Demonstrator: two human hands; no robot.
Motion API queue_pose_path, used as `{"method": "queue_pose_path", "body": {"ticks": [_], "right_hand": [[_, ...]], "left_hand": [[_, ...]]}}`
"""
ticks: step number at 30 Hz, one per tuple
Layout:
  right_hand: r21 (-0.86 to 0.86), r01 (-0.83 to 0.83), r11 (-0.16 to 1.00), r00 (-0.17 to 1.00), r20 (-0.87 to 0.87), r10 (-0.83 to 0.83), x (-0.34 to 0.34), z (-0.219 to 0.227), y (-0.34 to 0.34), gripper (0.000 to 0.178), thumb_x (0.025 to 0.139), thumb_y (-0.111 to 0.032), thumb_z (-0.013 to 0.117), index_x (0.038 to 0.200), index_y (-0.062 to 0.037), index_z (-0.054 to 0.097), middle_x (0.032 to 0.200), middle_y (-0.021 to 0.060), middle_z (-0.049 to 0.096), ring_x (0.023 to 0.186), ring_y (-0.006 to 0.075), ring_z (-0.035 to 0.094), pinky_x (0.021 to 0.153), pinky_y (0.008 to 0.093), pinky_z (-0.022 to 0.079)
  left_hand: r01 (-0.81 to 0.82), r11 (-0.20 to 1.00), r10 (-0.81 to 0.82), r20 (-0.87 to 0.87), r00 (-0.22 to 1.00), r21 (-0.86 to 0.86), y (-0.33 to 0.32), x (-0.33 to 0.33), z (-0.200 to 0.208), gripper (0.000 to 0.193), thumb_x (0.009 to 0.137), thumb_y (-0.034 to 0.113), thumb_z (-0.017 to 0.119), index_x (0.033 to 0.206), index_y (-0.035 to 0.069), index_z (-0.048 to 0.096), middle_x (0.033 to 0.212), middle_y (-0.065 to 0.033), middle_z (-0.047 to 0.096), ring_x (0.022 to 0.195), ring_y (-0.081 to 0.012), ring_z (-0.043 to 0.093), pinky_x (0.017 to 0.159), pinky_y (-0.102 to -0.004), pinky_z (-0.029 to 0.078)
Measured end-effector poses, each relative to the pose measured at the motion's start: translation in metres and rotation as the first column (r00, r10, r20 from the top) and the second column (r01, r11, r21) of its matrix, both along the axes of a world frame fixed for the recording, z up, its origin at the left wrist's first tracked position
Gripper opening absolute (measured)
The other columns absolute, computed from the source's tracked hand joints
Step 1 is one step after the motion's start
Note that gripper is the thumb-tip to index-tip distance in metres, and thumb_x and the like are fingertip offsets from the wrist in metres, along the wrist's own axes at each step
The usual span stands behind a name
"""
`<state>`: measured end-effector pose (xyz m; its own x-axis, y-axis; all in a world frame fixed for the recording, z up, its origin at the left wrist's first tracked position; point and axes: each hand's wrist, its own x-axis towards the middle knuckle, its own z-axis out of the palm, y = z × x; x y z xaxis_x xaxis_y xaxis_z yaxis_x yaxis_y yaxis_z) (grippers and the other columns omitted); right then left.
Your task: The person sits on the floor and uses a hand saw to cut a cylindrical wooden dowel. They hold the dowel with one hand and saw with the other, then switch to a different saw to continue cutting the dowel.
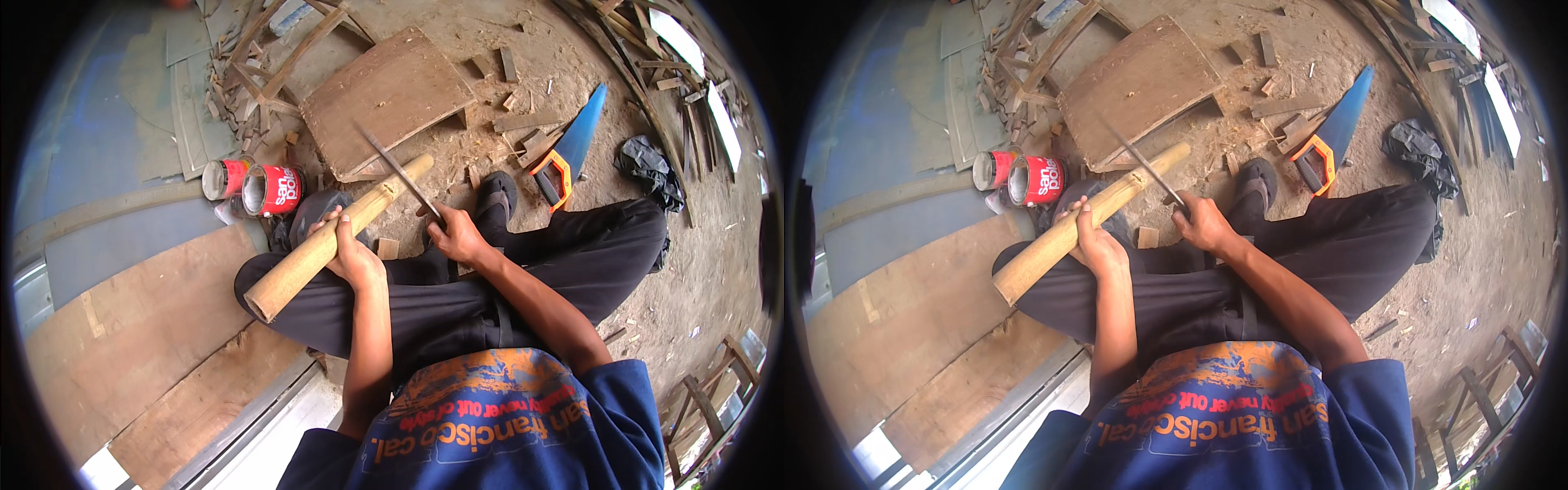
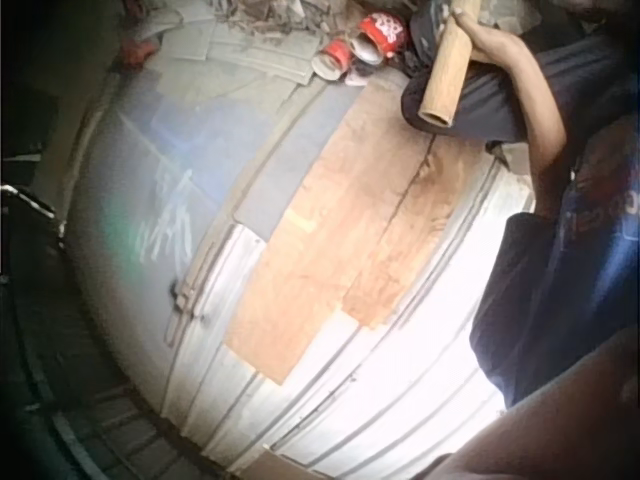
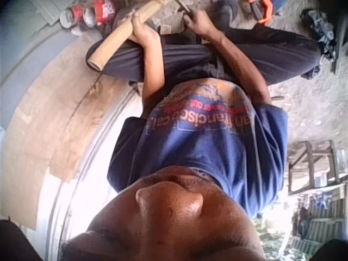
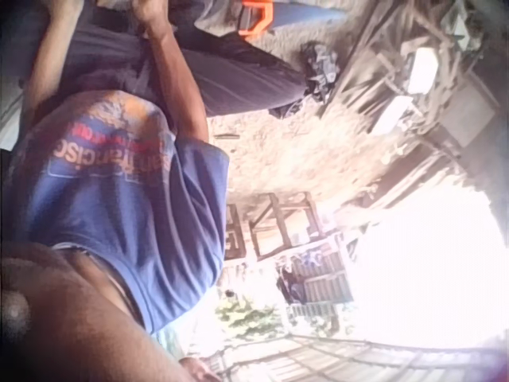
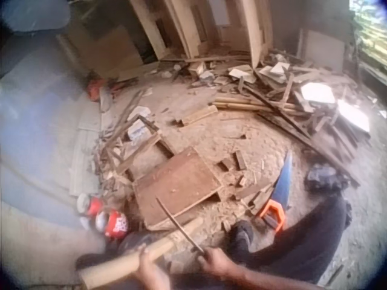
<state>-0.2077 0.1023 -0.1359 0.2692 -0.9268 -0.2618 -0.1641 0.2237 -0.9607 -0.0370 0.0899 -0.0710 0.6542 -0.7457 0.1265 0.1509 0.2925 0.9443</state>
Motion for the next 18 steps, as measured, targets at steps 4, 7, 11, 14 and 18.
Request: {"method": "queue_pose_path", "body": {"ticks": [4,7,11,14,18], "right_hand": [[0.044,0.194,0.98,0.98,-0.05,-0.192,-0.004,-0.013,-0.008,0.024,0.095,-0.019,0.06,0.107,0.0018,0.064,0.069,0.0197,0.062,0.06,0.023,0.06,0.061,0.0383,0.049],[0.027,0.373,0.927,0.927,-0.041,-0.372,-0.011,-0.008,-0.009,0.029,0.098,-0.027,0.062,0.103,0.0015,0.066,0.07,0.0119,0.064,0.061,0.0123,0.055,0.057,0.0342,0.046],[-0.086,0.631,0.771,0.769,0.197,-0.608,-0.04,0.017,-0.008,0.016,0.097,-0.014,0.065,0.104,0.0004,0.065,0.076,0.0,0.062,0.063,0.0056,0.053,0.056,0.0244,0.044],[-0.077,0.786,0.613,0.604,0.307,-0.736,-0.06,0.068,-0.007,0.024,0.097,-0.011,0.065,0.117,0.0001,0.059,0.083,0.0022,0.063,0.057,0.0033,0.052,0.051,0.0198,0.042],[-0.12,0.908,0.401,0.414,0.406,-0.815,-0.093,0.115,-0.023,0.043,0.098,-0.015,0.065,0.134,0.0035,0.048,0.123,0.0139,0.063,0.054,0.0053,0.052,0.047,0.0221,0.043]], "left_hand": [[0.001,1.0,-0.005,-0.245,0.97,-0.016,-0.005,0.021,-0.002,0.037,0.076,-0.009,0.059,0.108,0.007,0.05,0.103,-0.0081,0.059,0.109,-0.0252,0.057,0.107,-0.0428,0.04],[-0.049,0.998,0.031,-0.46,0.887,-0.027,-0.002,0.052,0.004,0.033,0.074,-0.003,0.061,0.104,0.01,0.056,0.099,-0.006,0.061,0.105,-0.0255,0.059,0.106,-0.0414,0.043],[0.025,0.993,-0.089,-0.572,0.815,-0.119,-0.004,0.057,0.032,0.025,0.075,0.006,0.061,0.099,0.011,0.06,0.096,-0.0041,0.062,0.101,-0.0249,0.061,0.104,-0.0521,0.044],[0.109,0.96,-0.244,-0.586,0.773,-0.256,-0.01,0.055,0.033,0.026,0.074,0.011,0.062,0.099,0.009,0.061,0.096,-0.0041,0.062,0.104,-0.0242,0.06,0.108,-0.0569,0.039],[0.218,0.862,-0.49,-0.644,0.588,-0.457,-0.039,0.012,0.046,0.029,0.071,0.011,0.064,0.099,0.004,0.063,0.097,-0.0041,0.064,0.109,-0.0227,0.059,0.116,-0.0528,0.033]]}}
